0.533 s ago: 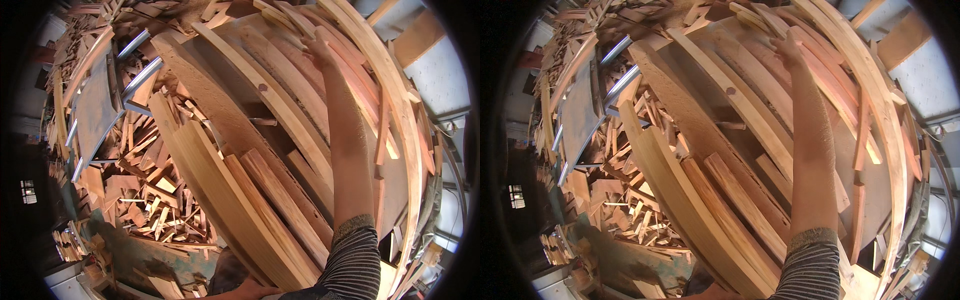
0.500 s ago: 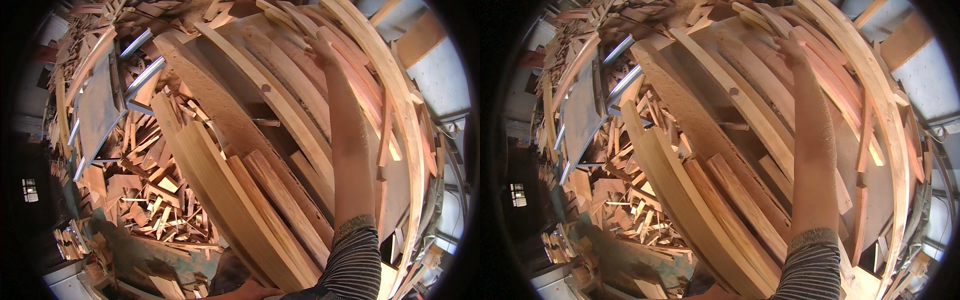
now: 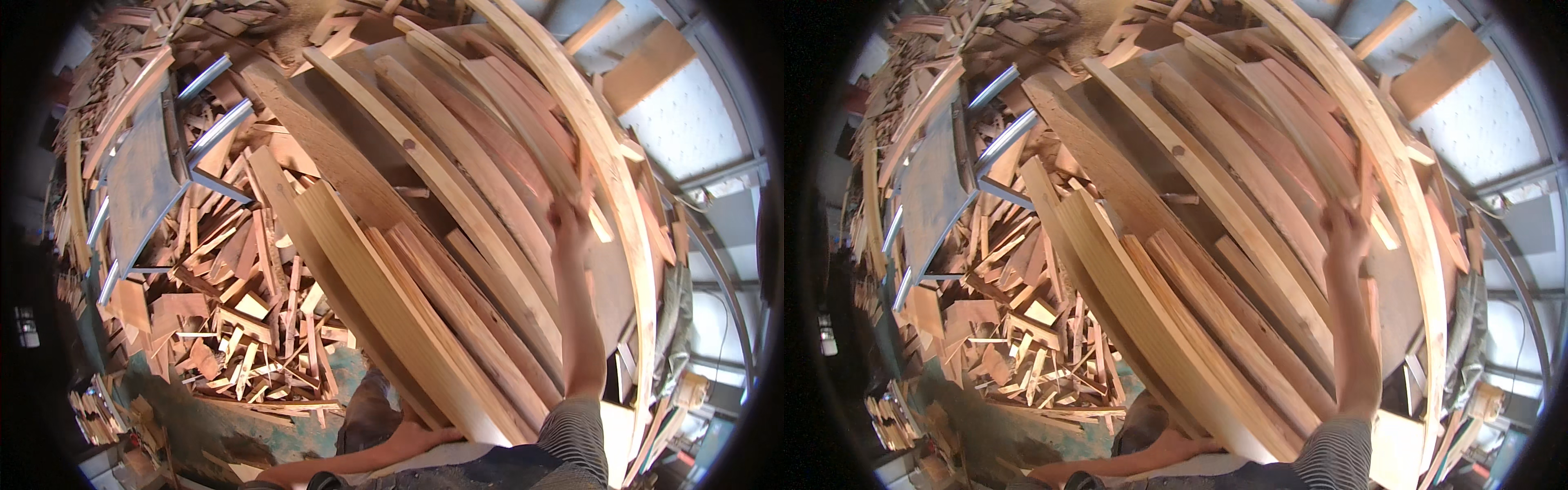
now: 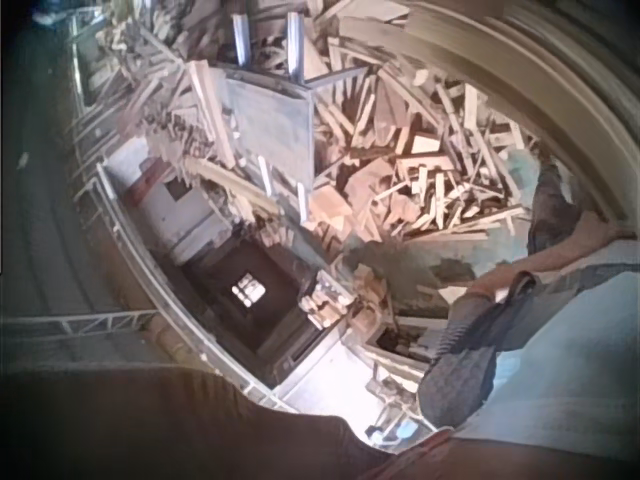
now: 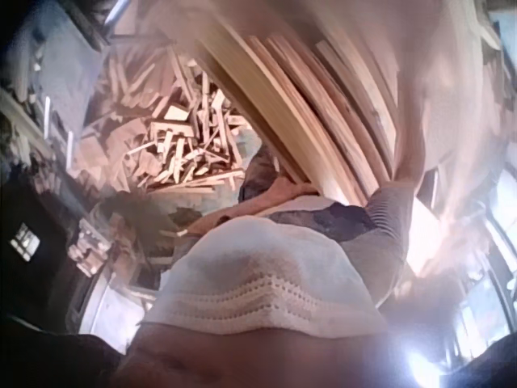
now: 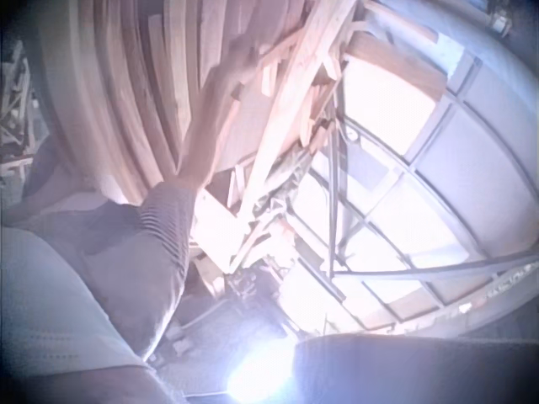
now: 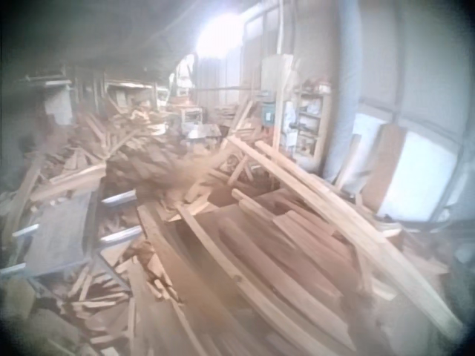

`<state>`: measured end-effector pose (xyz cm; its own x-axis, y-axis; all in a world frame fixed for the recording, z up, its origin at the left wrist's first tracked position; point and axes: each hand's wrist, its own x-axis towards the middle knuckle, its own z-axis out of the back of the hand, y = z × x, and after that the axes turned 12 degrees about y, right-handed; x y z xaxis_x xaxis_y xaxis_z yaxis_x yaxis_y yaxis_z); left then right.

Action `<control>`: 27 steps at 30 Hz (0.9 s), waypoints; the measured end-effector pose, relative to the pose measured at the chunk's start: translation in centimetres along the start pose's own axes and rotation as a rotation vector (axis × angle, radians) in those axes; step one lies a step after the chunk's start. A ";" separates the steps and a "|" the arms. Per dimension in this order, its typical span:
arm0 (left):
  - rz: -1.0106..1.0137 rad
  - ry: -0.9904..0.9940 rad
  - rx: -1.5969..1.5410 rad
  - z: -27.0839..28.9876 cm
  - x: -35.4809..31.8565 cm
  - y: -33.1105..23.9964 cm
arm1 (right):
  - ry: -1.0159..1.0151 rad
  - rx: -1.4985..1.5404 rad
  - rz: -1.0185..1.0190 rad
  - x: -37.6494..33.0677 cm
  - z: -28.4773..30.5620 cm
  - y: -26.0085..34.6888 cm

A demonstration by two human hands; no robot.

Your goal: The person sorts through a large pile of wooden planks in a workshop, picking up several individual planks and moving them to a different stack on the floor.

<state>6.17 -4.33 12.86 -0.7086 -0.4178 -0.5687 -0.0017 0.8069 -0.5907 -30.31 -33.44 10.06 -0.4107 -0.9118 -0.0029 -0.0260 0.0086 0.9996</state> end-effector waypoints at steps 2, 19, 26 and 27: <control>-0.034 0.006 0.079 0.5 0.6 1.6 | -0.121 -0.079 -0.130 -8.9 4.9 1.9; 0.006 -0.160 0.224 0.0 -1.0 0.2 | 0.226 -1.240 -0.285 -11.6 8.7 3.4; -0.066 -0.295 0.357 1.3 0.5 3.8 | 0.235 -0.711 -0.141 -18.0 9.0 7.2; -0.085 -0.300 0.365 1.2 0.3 4.4 | 0.276 -0.680 -0.152 -20.1 7.8 10.4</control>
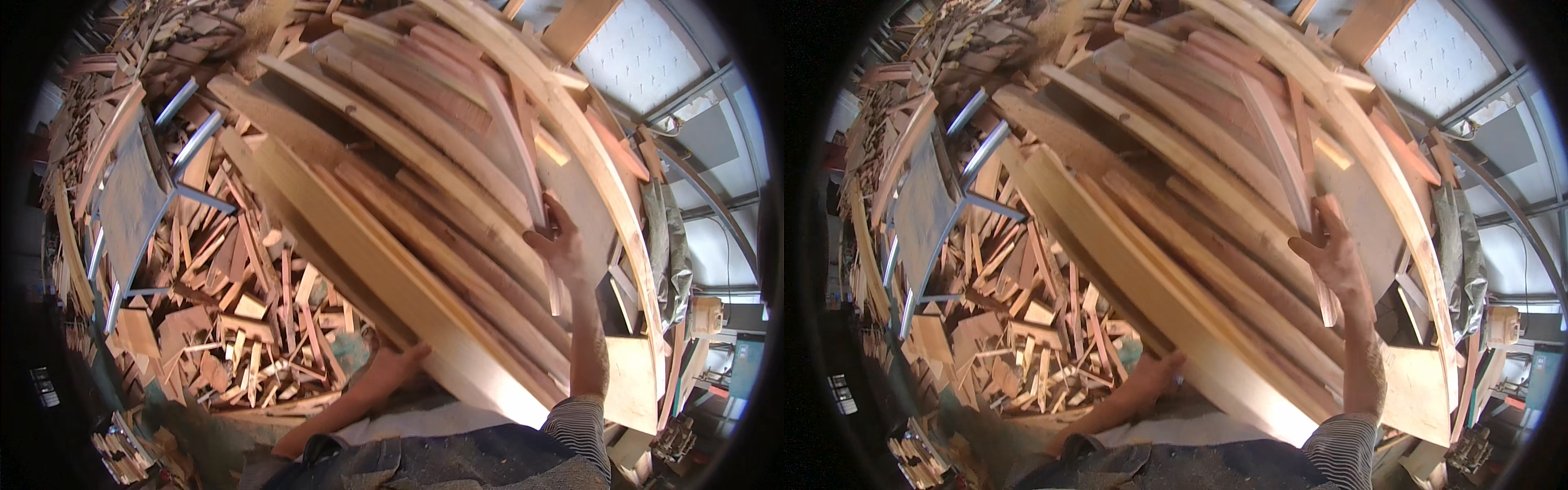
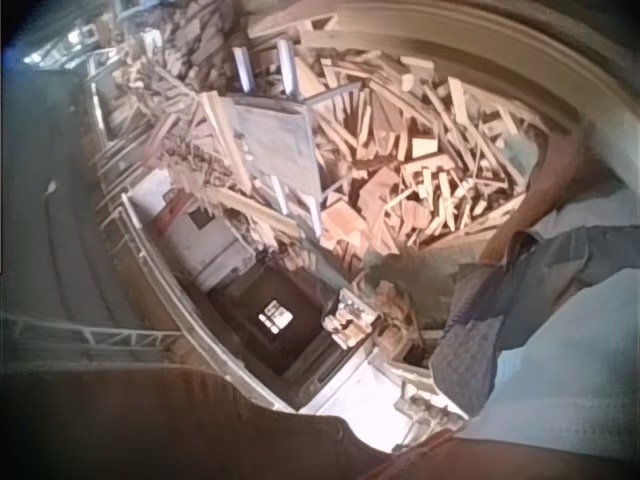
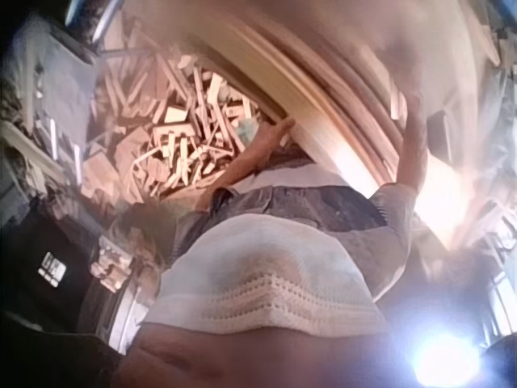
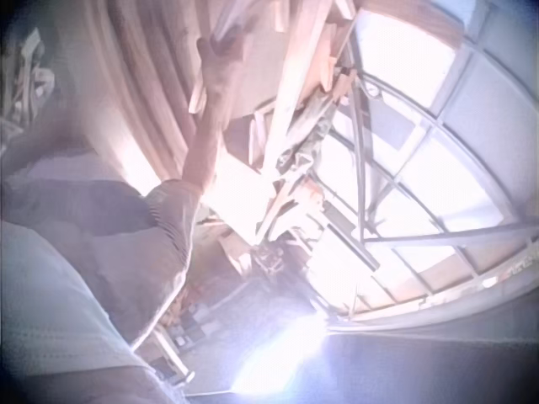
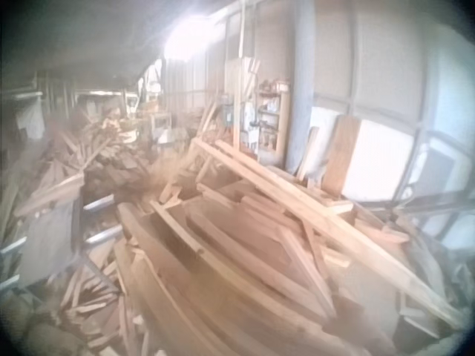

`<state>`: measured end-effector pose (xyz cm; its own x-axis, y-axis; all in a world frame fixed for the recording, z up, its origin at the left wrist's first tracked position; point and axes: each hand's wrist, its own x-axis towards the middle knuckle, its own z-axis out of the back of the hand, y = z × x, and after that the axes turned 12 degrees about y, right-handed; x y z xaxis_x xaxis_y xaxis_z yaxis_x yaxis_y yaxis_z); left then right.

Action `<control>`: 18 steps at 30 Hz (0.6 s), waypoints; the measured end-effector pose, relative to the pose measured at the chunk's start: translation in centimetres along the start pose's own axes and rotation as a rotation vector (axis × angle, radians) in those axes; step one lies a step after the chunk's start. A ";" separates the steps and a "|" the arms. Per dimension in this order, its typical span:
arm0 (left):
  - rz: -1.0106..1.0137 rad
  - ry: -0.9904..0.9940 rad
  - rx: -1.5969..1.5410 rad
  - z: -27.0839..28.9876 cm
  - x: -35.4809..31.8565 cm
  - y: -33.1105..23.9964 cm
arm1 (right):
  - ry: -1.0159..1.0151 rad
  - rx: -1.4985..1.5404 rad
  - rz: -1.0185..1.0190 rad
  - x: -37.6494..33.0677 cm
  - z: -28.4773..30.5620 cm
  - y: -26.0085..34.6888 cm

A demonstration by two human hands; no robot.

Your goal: The person sorts through a large pile of wooden planks in a workshop, picking up several individual planks and moving them to a different stack on the floor.

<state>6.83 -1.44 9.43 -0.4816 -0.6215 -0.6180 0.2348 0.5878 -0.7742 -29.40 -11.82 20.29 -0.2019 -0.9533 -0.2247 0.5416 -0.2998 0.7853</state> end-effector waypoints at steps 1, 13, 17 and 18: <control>0.118 0.098 -0.043 0.3 0.1 -1.7 | 0.035 0.037 -0.029 -2.6 0.3 1.5; -0.061 0.287 -0.325 1.1 -1.0 -3.9 | 0.149 -0.458 0.319 -18.3 -9.1 10.3; -0.318 0.295 -0.405 0.4 -1.8 -3.5 | 0.237 -0.629 0.429 -19.3 -9.4 10.2; -0.349 0.295 -0.381 0.1 -2.0 -3.8 | 0.245 -0.609 0.455 -19.0 -9.0 10.0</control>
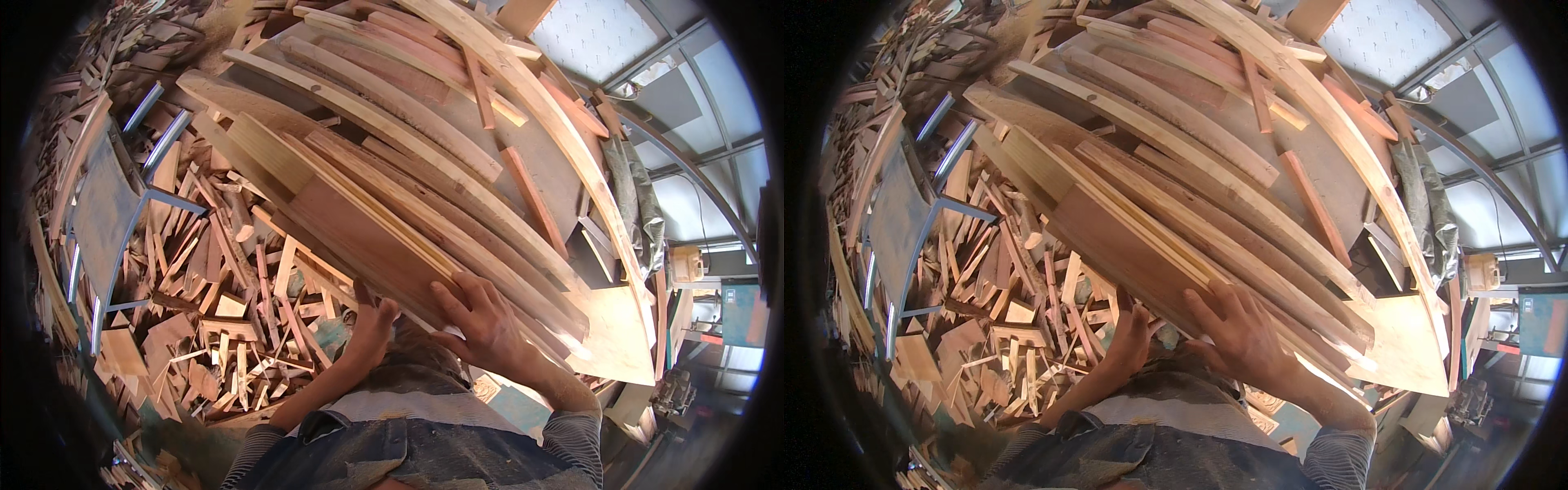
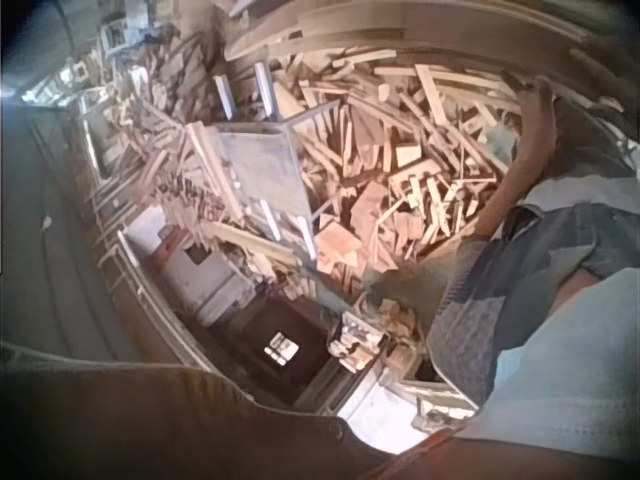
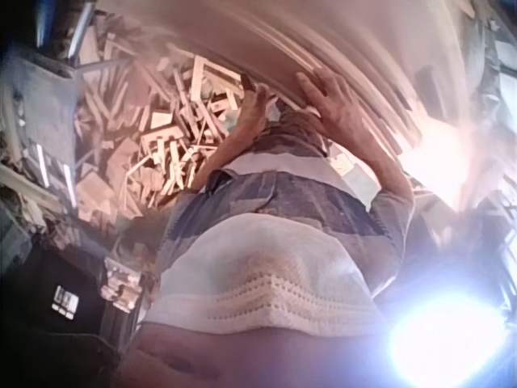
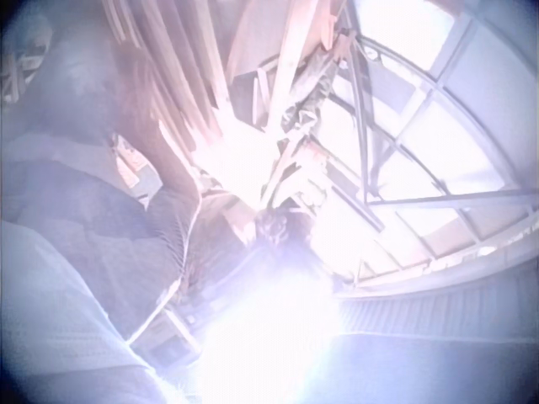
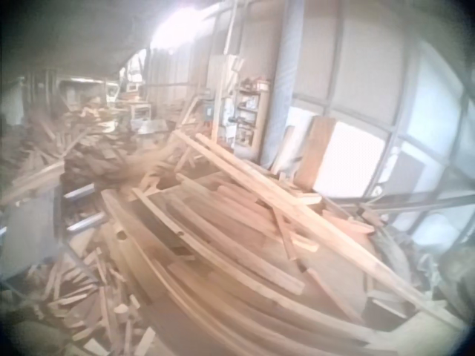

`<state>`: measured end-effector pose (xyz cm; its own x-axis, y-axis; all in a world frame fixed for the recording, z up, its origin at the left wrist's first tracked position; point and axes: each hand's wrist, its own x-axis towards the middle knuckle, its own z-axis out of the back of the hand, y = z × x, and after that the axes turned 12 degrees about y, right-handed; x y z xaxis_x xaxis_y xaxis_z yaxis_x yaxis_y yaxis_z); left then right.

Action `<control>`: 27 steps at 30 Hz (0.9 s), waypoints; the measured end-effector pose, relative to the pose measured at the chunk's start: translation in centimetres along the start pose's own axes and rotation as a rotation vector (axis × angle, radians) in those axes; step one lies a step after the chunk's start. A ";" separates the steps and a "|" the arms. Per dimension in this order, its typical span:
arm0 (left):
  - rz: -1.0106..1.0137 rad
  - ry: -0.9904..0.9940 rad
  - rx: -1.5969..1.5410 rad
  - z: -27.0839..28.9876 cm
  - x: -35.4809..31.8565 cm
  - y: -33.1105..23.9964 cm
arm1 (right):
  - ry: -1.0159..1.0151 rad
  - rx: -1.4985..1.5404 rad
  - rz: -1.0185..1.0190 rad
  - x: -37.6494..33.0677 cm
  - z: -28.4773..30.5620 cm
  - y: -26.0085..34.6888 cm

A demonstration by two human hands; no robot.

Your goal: The person sorts through a large pile of wooden planks in a workshop, picking up several individual planks and moving them to a different stack on the floor.

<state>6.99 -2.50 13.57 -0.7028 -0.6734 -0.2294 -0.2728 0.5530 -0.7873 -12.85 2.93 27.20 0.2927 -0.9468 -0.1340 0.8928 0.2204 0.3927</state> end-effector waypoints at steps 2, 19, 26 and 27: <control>0.001 -0.082 -0.085 -0.9 0.5 -0.2 | -0.051 0.037 0.029 0.6 0.6 -2.1; 0.229 -0.226 -0.018 -1.5 0.2 -0.6 | -0.393 0.029 -0.622 25.0 -2.9 -43.5; 0.158 -0.240 0.085 -2.4 0.3 -1.3 | -0.120 0.705 -0.462 18.2 4.0 -35.9; 0.151 -0.230 0.086 -2.7 0.6 -1.5 | -0.138 0.740 -0.402 16.1 5.7 -35.0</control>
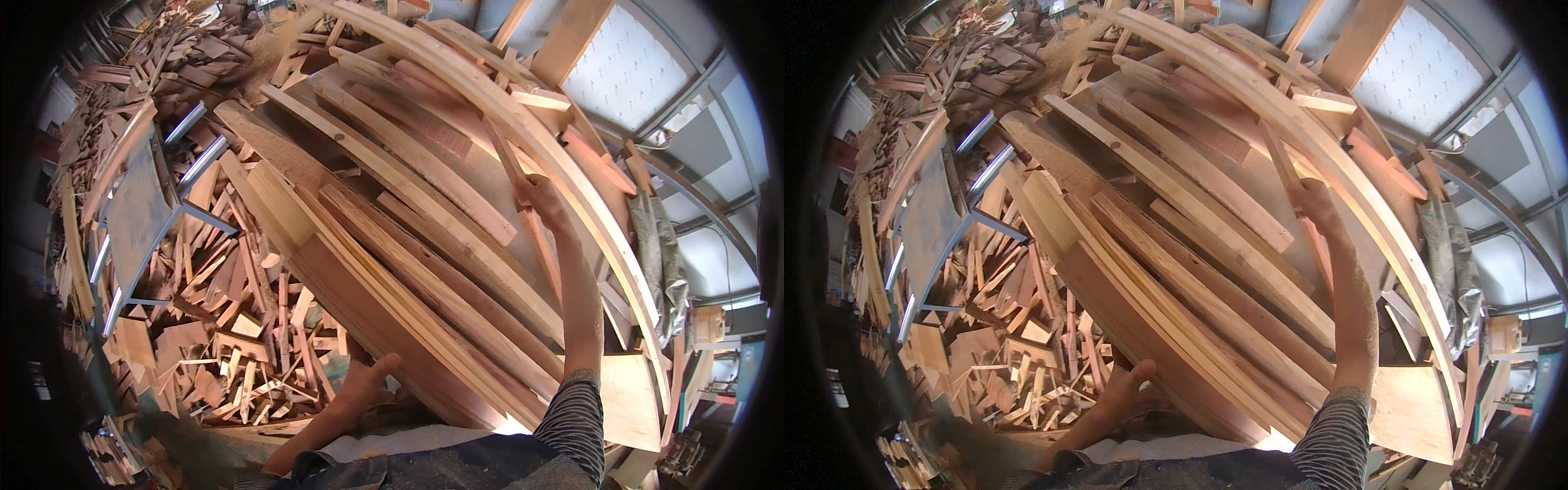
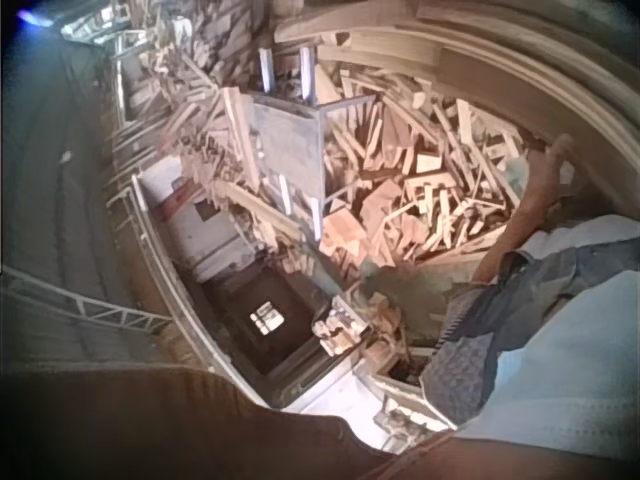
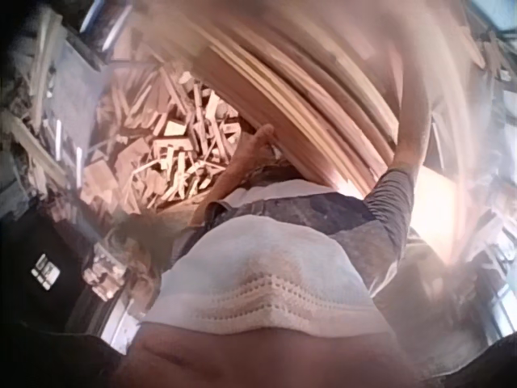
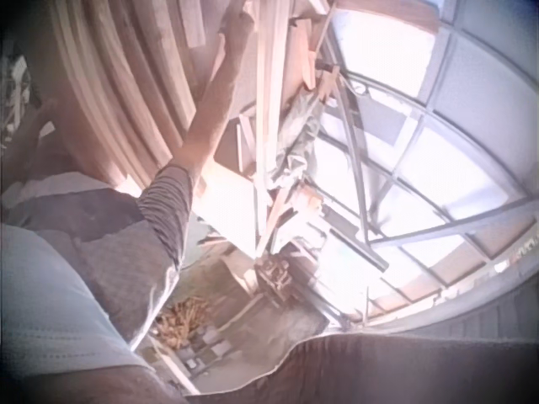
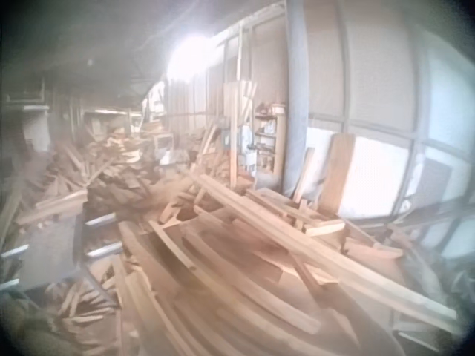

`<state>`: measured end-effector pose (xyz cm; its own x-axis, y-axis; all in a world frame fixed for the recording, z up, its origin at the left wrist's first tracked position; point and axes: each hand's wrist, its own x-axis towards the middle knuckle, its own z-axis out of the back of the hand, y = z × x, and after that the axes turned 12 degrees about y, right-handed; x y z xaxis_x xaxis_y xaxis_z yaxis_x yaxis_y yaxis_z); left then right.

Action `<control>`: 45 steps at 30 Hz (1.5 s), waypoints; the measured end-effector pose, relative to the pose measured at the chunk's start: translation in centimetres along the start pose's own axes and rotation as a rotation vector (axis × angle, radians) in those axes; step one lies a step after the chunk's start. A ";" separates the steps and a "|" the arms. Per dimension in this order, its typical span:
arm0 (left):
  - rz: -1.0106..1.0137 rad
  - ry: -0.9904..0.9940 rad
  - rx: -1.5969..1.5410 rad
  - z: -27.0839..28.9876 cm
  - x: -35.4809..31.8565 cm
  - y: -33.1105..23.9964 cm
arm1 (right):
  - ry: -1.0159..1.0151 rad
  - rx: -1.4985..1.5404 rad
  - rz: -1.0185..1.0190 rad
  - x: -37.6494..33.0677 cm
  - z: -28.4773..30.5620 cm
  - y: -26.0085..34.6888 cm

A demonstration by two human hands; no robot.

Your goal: The person sorts through a large pile of wooden planks in a workshop, picking up several individual planks and moving them to a different stack on the floor.

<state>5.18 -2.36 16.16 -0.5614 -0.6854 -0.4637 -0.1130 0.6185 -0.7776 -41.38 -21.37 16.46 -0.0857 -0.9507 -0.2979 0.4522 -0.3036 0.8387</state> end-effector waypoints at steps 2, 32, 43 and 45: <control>0.021 0.001 -0.068 -0.1 0.1 -0.1 | 0.052 0.087 0.063 -3.7 1.1 1.9; -0.055 0.093 0.087 1.0 0.2 1.2 | -0.079 0.165 -0.001 -38.2 -13.9 5.7; -0.096 -0.029 -0.080 0.8 -0.7 1.9 | 0.059 0.242 -0.088 -35.3 -12.4 1.9; -0.108 0.062 -0.116 1.7 -0.3 2.8 | 0.082 -0.060 -0.041 -34.6 -12.4 1.5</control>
<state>6.48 -1.05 13.40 -0.5904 -0.7271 -0.3503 -0.2672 0.5857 -0.7653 -26.68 11.84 22.37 -0.0333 -0.9285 -0.3699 0.5019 -0.3356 0.7971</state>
